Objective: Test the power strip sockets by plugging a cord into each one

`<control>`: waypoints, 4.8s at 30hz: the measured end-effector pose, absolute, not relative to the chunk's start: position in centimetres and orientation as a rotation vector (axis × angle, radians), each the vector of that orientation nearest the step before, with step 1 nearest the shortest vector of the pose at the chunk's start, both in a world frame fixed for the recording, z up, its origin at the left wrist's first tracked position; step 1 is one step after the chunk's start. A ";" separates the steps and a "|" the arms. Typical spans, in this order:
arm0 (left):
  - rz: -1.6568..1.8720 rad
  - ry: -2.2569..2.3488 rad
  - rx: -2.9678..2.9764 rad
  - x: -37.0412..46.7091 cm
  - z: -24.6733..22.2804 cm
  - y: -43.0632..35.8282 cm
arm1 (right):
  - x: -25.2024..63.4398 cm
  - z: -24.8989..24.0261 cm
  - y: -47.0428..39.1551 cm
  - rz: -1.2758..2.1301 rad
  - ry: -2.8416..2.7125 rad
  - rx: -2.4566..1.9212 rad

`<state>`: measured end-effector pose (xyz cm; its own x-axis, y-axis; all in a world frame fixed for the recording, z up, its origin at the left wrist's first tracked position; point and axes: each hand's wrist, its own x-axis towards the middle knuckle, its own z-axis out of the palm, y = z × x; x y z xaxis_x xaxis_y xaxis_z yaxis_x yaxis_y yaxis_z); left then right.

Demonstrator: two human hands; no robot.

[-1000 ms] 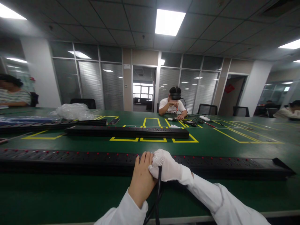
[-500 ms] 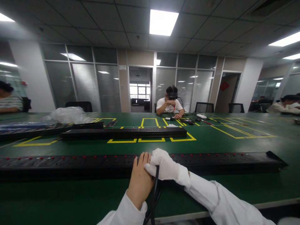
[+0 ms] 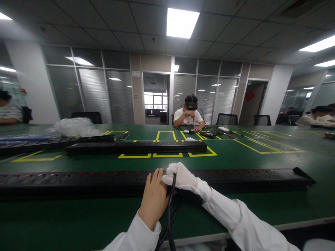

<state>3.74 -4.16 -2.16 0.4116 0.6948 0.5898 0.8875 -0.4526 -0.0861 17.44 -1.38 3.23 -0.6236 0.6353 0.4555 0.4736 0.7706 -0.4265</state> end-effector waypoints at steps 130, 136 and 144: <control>-0.623 -1.286 -2.445 2.4 -0.9 -3.7 | 19.2 3.7 -0.1 -0.746 -2.489 -1.057; -0.651 -1.313 -2.429 2.5 -1.2 -3.4 | 18.8 4.2 -0.7 -0.845 -2.629 -1.024; -0.684 -1.337 -2.457 2.5 -1.0 -3.7 | 19.3 3.8 -0.2 -0.687 -2.443 -1.103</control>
